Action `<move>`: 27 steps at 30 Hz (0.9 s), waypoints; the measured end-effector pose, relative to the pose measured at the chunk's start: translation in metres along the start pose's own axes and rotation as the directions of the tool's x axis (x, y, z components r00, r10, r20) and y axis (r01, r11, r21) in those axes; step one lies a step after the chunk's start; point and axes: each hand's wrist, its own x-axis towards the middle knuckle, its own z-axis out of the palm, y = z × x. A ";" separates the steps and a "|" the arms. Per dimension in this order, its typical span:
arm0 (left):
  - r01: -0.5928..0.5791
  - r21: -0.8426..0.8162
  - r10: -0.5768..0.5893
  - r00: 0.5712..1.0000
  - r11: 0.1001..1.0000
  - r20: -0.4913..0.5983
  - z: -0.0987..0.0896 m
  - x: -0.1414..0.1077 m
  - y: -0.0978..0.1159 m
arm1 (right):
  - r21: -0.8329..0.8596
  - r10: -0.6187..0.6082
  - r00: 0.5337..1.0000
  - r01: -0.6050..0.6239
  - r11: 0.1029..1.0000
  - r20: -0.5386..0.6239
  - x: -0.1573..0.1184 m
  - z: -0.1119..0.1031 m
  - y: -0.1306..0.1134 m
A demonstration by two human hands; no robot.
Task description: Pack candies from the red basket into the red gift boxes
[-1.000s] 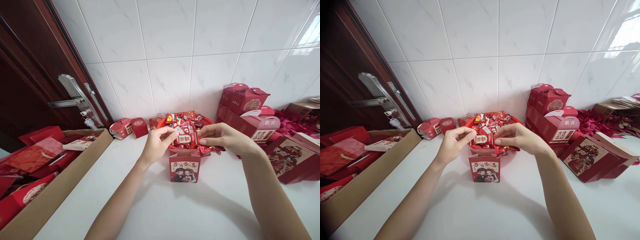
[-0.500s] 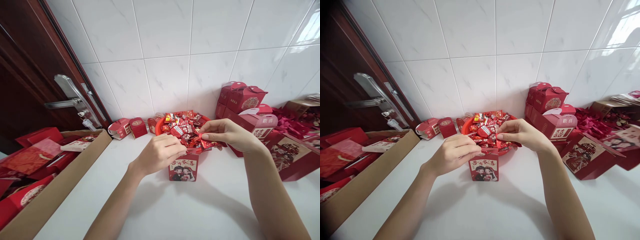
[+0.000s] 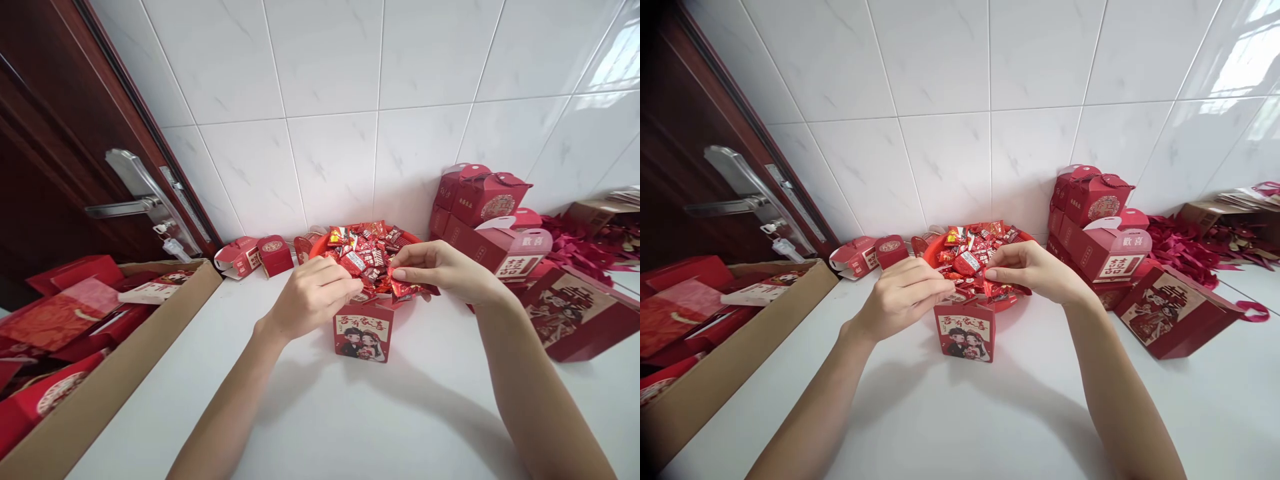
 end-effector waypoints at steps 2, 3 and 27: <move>0.007 0.018 -0.007 1.000 1.000 0.002 0.000 -0.001 -0.004 | 0.007 0.004 1.000 -0.004 1.000 -0.029 0.001 0.002 -0.001; 0.018 0.022 -0.018 1.000 1.000 0.005 0.000 -0.002 -0.005 | 0.012 0.003 0.999 -0.003 1.000 -0.042 0.002 0.004 -0.001; 0.664 -0.304 -0.454 0.712 0.684 0.535 0.011 -0.010 -0.017 | 0.149 0.002 0.995 0.013 0.989 -0.099 0.021 0.030 0.013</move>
